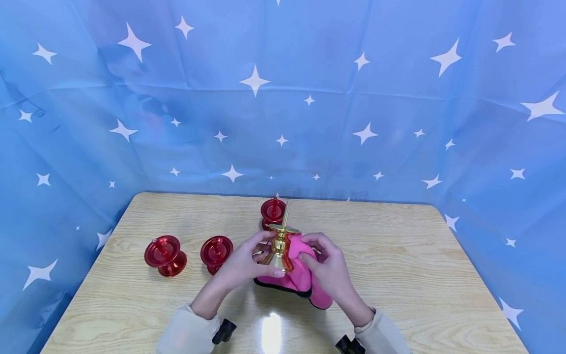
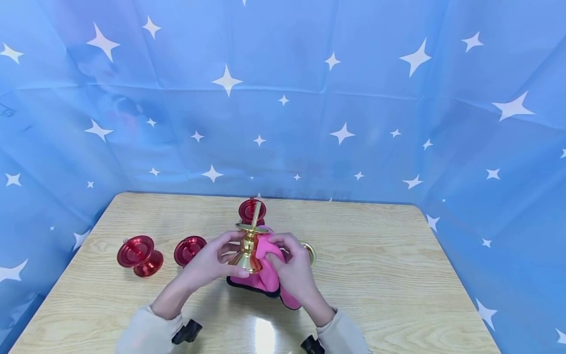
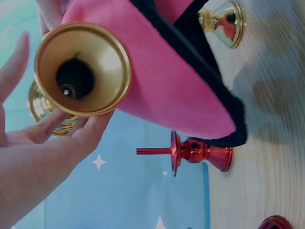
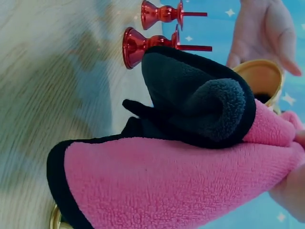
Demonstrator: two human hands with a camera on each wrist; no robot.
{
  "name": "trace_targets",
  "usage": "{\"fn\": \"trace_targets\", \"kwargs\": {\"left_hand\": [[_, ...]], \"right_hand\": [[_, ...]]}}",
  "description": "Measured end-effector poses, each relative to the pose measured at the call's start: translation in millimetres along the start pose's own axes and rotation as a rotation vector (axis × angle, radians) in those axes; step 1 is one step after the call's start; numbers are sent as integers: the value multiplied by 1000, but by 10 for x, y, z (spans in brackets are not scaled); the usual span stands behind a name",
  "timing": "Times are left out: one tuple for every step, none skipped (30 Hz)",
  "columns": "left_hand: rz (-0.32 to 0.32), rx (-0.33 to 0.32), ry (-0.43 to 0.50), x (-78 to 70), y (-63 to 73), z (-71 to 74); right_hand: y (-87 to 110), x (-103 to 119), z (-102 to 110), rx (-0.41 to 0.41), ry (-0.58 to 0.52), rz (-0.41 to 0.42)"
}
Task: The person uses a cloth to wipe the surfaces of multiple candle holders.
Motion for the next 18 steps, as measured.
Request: {"fn": "trace_targets", "kwargs": {"left_hand": [[3, 8, -8, 2, 5, -1], [10, 14, -6, 3, 8, -4], [19, 12, 0, 7, 13, 2], [27, 9, 10, 9, 15, 5], [37, 5, 26, 12, 16, 8], [43, 1, 37, 11, 17, 12], [48, -2, 50, 9, 18, 15], [53, -6, 65, 7, 20, 20], [55, -7, 83, 3, 21, 25], [54, -3, 103, -2, 22, 28], [49, 3, 119, -8, 25, 31], [44, 10, 131, -12, 28, 34], [38, 17, 145, -17, 31, 35], [35, 22, 151, -17, 34, 38], [30, 25, 148, -18, 36, 39], [22, 22, 130, -20, 38, 39], [14, 14, 103, -23, 39, 37], [8, 3, 80, -27, 39, 33]], "right_hand": [[0, -5, 1, 1, -1, -5], [1, -6, 0, 3, -1, -5], [1, -8, -4, 6, 2, -5], [0, -9, -5, 6, 4, -3], [0, -13, -5, 5, 6, -5], [-1, -18, -7, 7, 4, -7], [-1, -26, -10, 9, -1, -13], [-3, -32, -14, 12, -7, -18], [-4, -38, -19, 16, -12, -22], [-6, -44, -22, 19, -12, -28], [-6, -52, -25, 22, -15, -38], [-6, -58, -27, 24, -18, -46], [-5, -64, -28, 25, -19, -57], [-5, -67, -27, 24, -17, -62], [-5, -67, -26, 23, -12, -61], [-5, -63, -26, 21, -6, -58], [-5, -55, -28, 21, -8, -49], [-6, -44, -30, 21, -11, -36]]}}
Point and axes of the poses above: each hand's wrist, its own y-axis away from the middle knuckle, its own z-axis out of the back of the hand, x = y × z, the point moved 7 cm from there along -y, towards the middle knuckle, and after that the axes turned 6 degrees about -x, right-handed, at the moved point
